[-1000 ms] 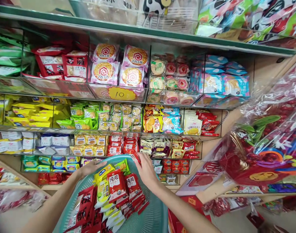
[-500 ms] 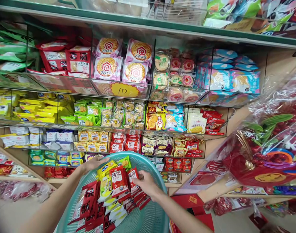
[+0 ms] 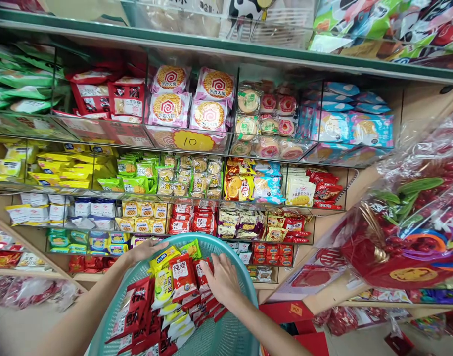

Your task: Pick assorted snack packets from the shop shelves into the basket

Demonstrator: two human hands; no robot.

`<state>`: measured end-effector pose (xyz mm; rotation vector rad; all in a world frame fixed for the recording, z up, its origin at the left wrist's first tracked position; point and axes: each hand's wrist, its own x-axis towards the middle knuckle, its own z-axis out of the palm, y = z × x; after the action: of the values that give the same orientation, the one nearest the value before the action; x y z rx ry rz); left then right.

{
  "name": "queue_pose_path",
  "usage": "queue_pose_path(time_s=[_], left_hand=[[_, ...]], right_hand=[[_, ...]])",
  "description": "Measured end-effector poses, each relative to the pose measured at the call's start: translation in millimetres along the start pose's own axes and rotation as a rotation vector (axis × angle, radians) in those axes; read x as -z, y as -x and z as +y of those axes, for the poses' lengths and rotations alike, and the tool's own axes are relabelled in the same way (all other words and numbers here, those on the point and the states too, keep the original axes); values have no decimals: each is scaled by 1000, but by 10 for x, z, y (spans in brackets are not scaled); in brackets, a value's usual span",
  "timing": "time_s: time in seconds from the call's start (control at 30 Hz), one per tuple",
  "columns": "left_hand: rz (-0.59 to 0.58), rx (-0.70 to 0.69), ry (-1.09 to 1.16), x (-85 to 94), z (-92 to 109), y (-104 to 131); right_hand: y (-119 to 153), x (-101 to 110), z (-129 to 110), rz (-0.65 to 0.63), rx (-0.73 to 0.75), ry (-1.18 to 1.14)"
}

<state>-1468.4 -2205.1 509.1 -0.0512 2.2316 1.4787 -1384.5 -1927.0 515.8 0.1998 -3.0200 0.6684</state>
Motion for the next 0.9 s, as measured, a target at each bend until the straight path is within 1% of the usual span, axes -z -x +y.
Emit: queue_pose_path(time_s=[0.1, 0.17, 0.3, 0.43, 0.5, 0.6, 0.7, 0.77, 0.83, 0.9], left_hand=[[8, 1, 27, -6, -5, 5], [-15, -3, 55, -10, -1, 13], [-59, -21, 99, -13, 20, 32], [-46, -28, 84, -10, 24, 28], [-43, -29, 69, -10, 15, 18], [-20, -18, 38, -8, -5, -4], [10, -10, -4, 1, -27, -27], [24, -9, -26, 8, -37, -36], [24, -10, -38, 12, -39, -35], [14, -19, -38, 11, -31, -24]], right_hand=[[-65, 88, -227, 26, 62, 0], [-89, 102, -412, -11, 114, -13], [-115, 9, -694, -97, 163, 17], [-145, -87, -794, -133, 128, 69], [-154, -63, -793, -127, 123, 59], [-173, 73, -716, -126, 117, 12], [-221, 247, -541, -119, 80, -9], [-259, 324, -408, -99, 57, 18], [-282, 341, -307, -102, 34, 70], [-279, 299, -262, -134, 19, 111]])
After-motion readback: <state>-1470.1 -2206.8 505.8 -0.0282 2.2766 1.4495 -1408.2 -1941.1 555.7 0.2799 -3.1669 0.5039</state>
